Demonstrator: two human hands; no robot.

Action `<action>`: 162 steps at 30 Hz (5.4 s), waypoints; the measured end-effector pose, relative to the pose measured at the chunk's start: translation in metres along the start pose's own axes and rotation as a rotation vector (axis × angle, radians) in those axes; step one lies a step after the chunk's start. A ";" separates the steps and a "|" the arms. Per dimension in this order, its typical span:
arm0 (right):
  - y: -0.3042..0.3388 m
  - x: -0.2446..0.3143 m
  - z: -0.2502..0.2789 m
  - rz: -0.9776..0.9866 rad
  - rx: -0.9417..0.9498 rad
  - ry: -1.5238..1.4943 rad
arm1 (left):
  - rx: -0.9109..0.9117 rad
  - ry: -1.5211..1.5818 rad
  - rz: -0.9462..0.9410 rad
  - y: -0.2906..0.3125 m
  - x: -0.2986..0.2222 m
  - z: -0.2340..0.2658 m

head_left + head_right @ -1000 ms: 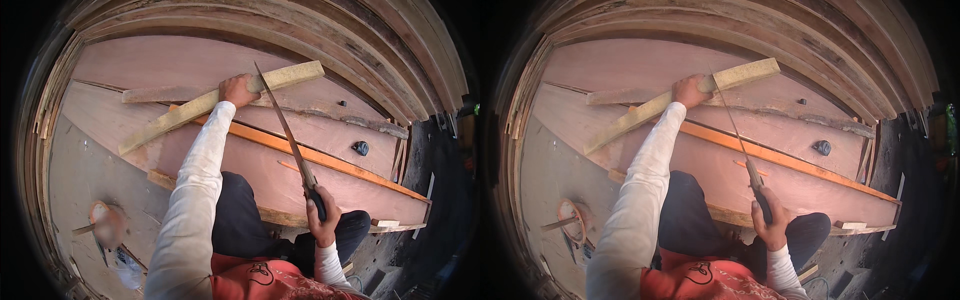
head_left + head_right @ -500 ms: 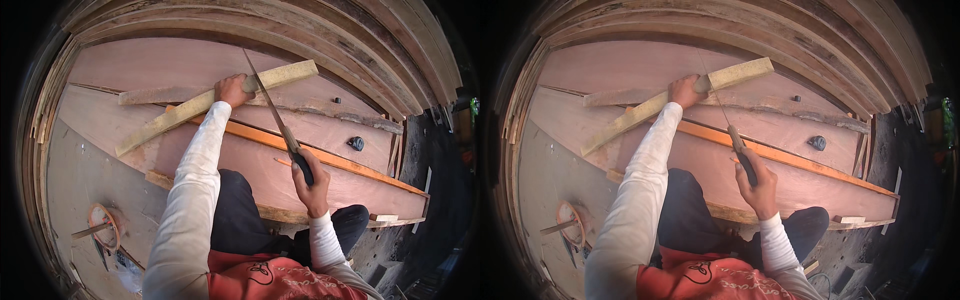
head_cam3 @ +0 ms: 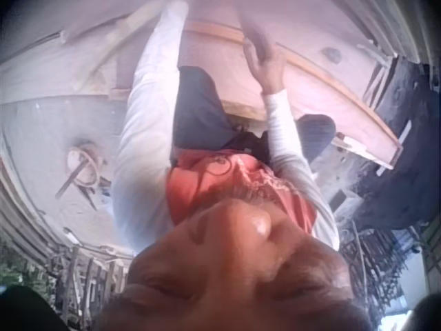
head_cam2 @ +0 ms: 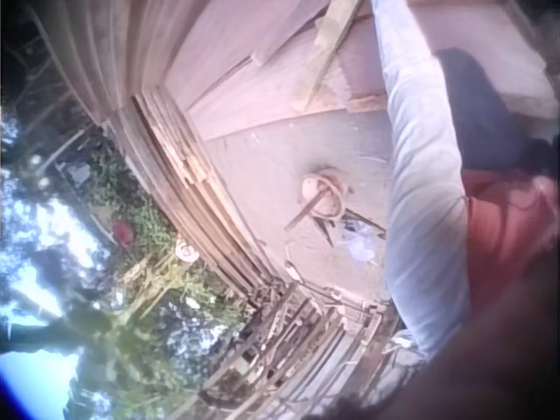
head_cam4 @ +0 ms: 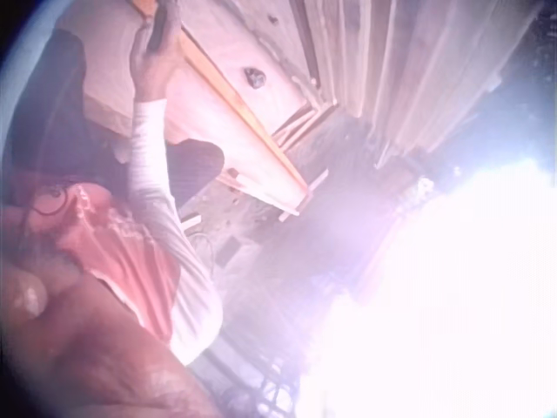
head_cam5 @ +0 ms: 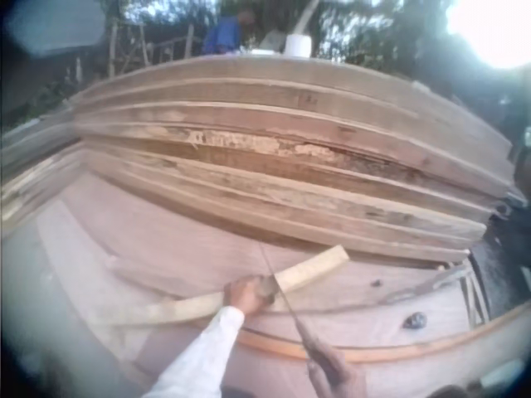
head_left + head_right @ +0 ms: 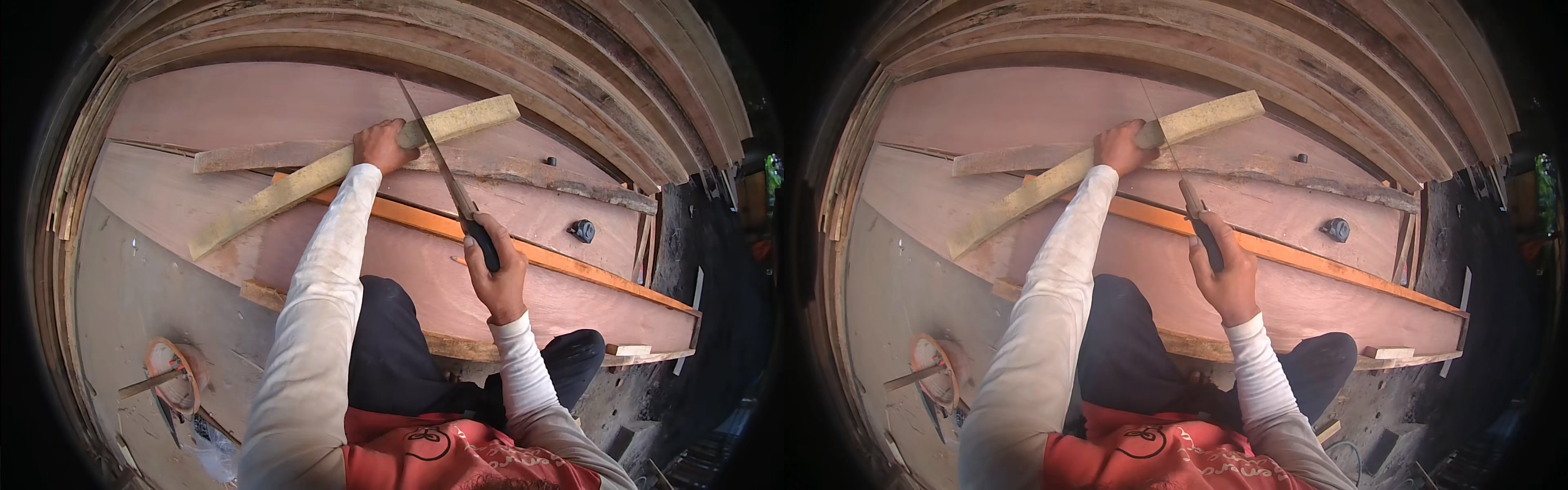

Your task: The person assembles a wooden formwork structure by hammering nails into wood planks, measuring with a tape measure, marking with a pencil, and sawing a piece of wood.

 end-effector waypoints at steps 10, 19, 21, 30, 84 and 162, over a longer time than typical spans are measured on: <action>0.102 0.007 0.055 0.023 -0.016 0.029 | -0.045 -0.003 -0.013 0.004 0.004 0.005; 0.122 0.018 0.071 0.009 0.044 0.035 | 0.039 -0.045 0.025 0.005 0.006 0.018; 0.137 0.028 0.098 0.031 0.016 0.086 | -0.011 -0.035 0.013 -0.003 -0.011 0.015; 0.030 0.025 0.018 -0.128 0.057 -0.048 | -0.012 -0.001 0.001 0.005 0.009 0.008; 0.062 0.019 0.018 -0.085 0.054 -0.034 | -0.054 -0.042 -0.046 0.026 0.010 0.003; 0.011 0.017 -0.009 -0.089 0.069 -0.067 | -0.015 -0.051 -0.038 0.023 0.006 -0.002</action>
Point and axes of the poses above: each hand's wrist, its own y-axis away from the middle knuckle, its own z-axis out of the back of the hand, x = y × z, the point moved 1 cm from there along -y, towards the middle knuckle, and after that the axes turned 2 degrees about y, right-handed, at the moved point
